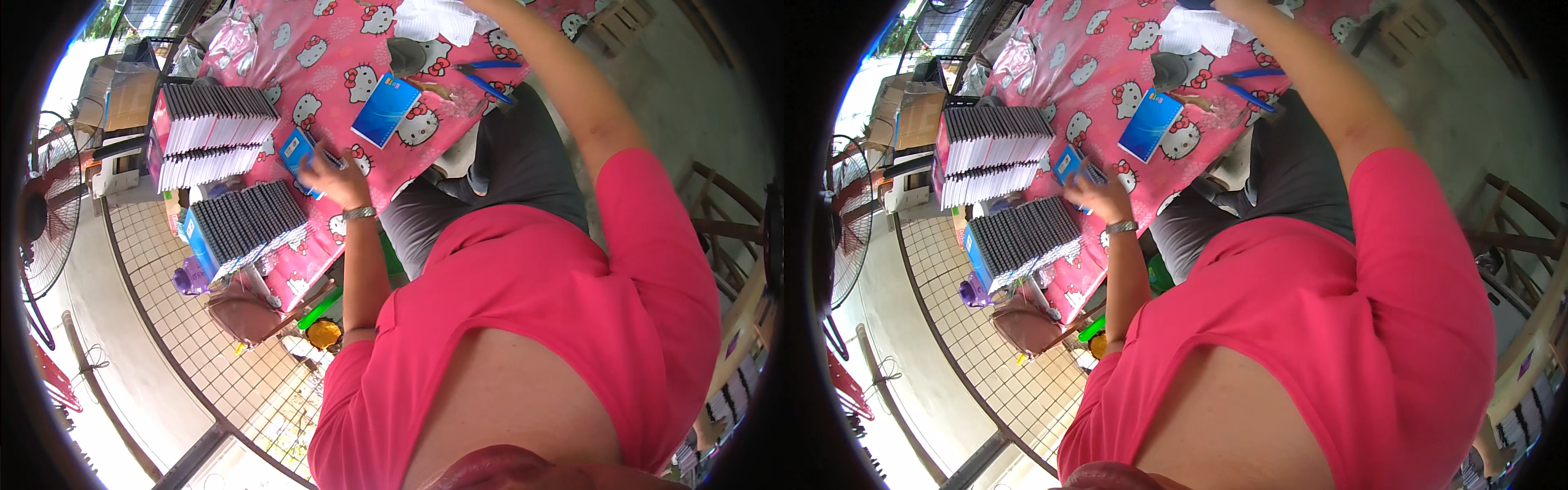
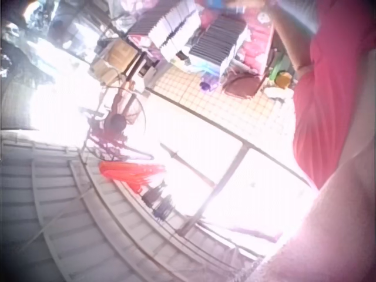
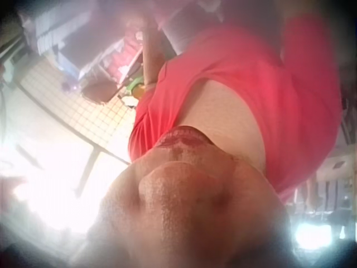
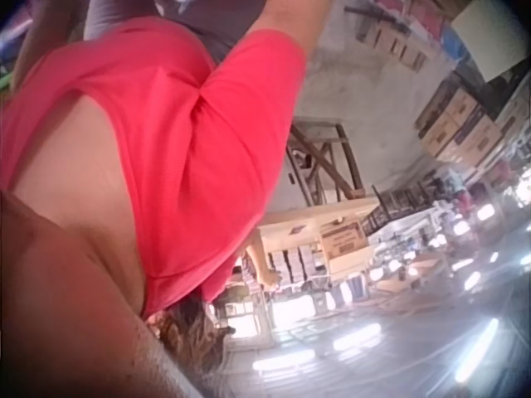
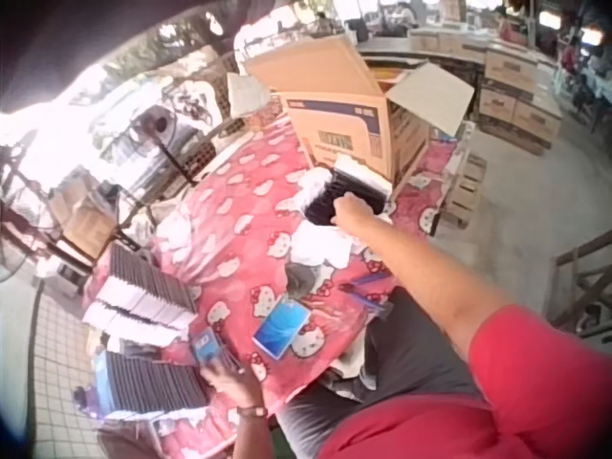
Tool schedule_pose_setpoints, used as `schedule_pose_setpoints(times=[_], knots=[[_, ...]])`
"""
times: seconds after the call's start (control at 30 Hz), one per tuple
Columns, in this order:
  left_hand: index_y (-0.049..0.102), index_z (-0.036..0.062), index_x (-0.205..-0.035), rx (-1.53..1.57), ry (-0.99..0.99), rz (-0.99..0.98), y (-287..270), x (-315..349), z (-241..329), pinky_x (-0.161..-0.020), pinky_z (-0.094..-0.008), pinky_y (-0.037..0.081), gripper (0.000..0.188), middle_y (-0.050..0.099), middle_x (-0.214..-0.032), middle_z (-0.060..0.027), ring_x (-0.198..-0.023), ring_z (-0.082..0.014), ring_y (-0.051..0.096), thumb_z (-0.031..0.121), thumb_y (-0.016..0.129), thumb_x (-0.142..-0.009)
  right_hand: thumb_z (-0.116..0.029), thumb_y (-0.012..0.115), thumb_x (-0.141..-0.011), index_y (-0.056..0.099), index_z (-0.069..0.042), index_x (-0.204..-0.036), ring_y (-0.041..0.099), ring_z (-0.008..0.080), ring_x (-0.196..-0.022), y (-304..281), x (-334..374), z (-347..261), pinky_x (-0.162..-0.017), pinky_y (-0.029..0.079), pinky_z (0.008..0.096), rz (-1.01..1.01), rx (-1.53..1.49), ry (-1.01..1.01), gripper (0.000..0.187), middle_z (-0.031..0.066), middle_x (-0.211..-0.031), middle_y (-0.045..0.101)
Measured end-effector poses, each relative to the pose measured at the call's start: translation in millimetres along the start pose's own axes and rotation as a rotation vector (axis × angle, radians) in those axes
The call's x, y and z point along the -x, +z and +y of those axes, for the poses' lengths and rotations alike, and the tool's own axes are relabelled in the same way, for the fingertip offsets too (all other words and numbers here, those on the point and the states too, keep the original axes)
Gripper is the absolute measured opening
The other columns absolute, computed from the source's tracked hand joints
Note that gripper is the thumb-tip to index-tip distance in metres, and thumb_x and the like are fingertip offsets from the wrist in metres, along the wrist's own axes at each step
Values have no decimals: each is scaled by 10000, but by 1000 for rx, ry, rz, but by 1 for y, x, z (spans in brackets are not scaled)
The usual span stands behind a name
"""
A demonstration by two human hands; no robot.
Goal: The person prepares small blue spiral notebooks by peeling a small item from the cover and stacking them on a table, eventually moving toward a cardboard box.
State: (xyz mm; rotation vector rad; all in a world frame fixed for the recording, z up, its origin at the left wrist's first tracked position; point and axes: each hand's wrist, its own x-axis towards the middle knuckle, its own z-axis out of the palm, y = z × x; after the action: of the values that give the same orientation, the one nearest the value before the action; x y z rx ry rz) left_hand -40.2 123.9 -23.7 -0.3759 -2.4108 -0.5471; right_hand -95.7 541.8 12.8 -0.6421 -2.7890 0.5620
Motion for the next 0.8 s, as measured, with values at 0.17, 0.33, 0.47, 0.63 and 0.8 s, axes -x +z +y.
schedule_pose_setpoints(times=[0.17, 0.33, 0.47, 0.63, 0.8], knots=[[632, 112, -1006, 106, 423, -363, 40, -26, 64, -925, -501, 423, 385, 546, -1201, -190, -1104, -394, 499, 285, 793, -702, -167, 670, -784, 657, -1, -878, 645, 394, -890, 33, -24, 21, -801, 517, 479, 148, 29, -81, 191, 263, -929, 633], [597, 71, -857, 180, 324, -703, 53, -42, 53, -904, -504, 440, 403, 544, -1204, -202, -1070, -418, 504, 351, 823, -674, -86, 595, -755, 624, 3, -818, 653, 396, -820, 35, -34, 30, -758, 519, 486, 218, -47, -210, 113, 248, -824, 657], [592, 61, -824, 157, 429, -766, 25, -20, 61, -861, -490, 471, 420, 535, -1183, -220, -1091, -415, 497, 365, 832, -661, -110, 608, -733, 676, 8, -770, 670, 383, -803, 30, -36, 25, -737, 532, 476, 130, 4, -130, 141, 247, -806, 665], [558, 71, -988, 8, 288, -851, -27, 30, 73, -893, -483, 473, 492, 518, -1211, -203, -1132, -407, 490, 316, 825, -655, -128, 591, -741, 692, 26, -769, 681, 362, -819, -5, -19, -30, -727, 544, 462, 27, -64, -113, 187, 254, -847, 669], [511, 82, -1087, 83, 391, -729, -16, 26, 77, -882, -478, 485, 426, 574, -1128, -177, -1010, -375, 575, 177, 705, -719, -100, 490, -815, 671, 47, -822, 636, 410, -883, -8, -58, -1, -798, 509, 483, 485, -5, -70, 233, 281, -980, 630]])
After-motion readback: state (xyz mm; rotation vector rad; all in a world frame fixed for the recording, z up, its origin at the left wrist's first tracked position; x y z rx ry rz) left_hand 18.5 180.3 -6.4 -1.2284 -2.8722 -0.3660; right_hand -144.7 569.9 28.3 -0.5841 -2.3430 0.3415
